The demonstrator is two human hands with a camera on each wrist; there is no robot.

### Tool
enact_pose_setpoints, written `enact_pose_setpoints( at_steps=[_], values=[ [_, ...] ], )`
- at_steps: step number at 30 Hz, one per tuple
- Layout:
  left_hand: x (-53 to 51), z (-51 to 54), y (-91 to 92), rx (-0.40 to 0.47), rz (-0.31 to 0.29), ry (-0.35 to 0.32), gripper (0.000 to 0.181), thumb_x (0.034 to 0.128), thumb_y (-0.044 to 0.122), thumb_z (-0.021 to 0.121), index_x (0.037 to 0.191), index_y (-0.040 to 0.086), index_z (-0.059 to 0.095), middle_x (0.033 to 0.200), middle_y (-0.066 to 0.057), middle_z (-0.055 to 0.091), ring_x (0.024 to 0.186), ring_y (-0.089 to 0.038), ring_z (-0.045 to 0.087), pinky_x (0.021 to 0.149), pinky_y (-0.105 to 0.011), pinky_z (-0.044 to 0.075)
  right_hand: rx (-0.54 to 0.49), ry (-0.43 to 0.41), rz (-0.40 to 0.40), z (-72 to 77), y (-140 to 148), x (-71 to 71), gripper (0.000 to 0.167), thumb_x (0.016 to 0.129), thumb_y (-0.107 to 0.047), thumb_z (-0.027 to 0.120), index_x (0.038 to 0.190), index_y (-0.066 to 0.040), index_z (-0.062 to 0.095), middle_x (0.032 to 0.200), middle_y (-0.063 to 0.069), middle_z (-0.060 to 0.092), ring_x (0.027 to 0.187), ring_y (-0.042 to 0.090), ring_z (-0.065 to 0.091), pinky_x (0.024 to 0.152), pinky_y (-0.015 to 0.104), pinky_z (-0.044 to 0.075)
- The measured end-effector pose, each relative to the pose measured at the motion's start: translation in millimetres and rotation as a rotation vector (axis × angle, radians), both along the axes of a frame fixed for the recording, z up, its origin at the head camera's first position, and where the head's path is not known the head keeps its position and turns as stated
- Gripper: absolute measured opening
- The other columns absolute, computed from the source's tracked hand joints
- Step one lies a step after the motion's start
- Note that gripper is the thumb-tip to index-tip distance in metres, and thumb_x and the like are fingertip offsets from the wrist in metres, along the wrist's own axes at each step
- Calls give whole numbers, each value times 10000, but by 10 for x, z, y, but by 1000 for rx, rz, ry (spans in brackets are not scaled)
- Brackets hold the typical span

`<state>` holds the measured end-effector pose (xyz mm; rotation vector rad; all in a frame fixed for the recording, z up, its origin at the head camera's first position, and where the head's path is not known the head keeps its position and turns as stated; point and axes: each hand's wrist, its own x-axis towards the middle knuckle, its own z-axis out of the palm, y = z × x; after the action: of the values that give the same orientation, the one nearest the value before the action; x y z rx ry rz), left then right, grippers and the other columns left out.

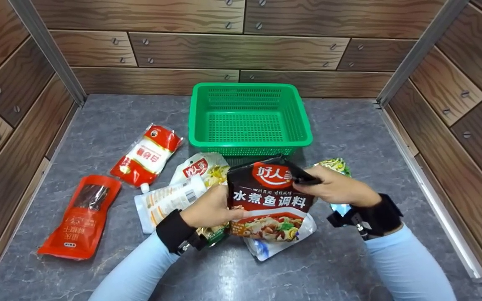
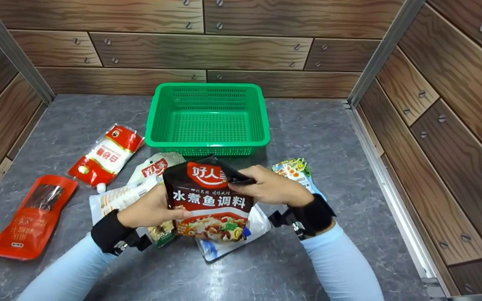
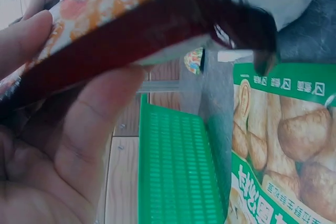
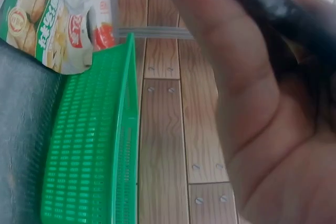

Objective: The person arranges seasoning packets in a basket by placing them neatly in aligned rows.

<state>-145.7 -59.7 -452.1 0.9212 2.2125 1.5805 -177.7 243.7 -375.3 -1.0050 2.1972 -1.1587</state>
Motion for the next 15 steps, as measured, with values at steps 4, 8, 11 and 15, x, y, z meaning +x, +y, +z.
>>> enact_pose_setpoints(
  at_steps=[4,8,11,15],
  values=[
    [-8,-25,-12,-36,33,18,476,834,200,764,1255,102,566,1127,3,656,987,-96,630,874,-271,497,5,84,13,-8,-9,-4,165,986,-90,534,902,-103,675,719,-70,522,617,70,499,559,265,454],
    [-9,-24,-26,-63,36,15,455,855,232,744,1238,67,563,1111,-35,660,964,-108,642,836,-259,514,-11,118,26,1,-9,11,164,981,-71,534,934,-116,684,713,-81,513,635,69,503,576,268,463],
    [-10,-11,-43,-80,37,17,451,870,270,726,1236,60,566,1114,-46,661,963,-111,647,827,-256,517,-10,118,20,17,-10,20,167,984,-88,536,990,-118,701,774,-52,602,703,93,572,647,283,504],
    [-28,-1,-75,-115,48,63,448,879,327,707,1243,100,576,1120,-12,667,976,-89,634,862,-265,497,-4,93,2,35,-10,17,199,984,-95,536,1094,-106,701,907,2,690,805,145,635,738,312,526]
  ],
)
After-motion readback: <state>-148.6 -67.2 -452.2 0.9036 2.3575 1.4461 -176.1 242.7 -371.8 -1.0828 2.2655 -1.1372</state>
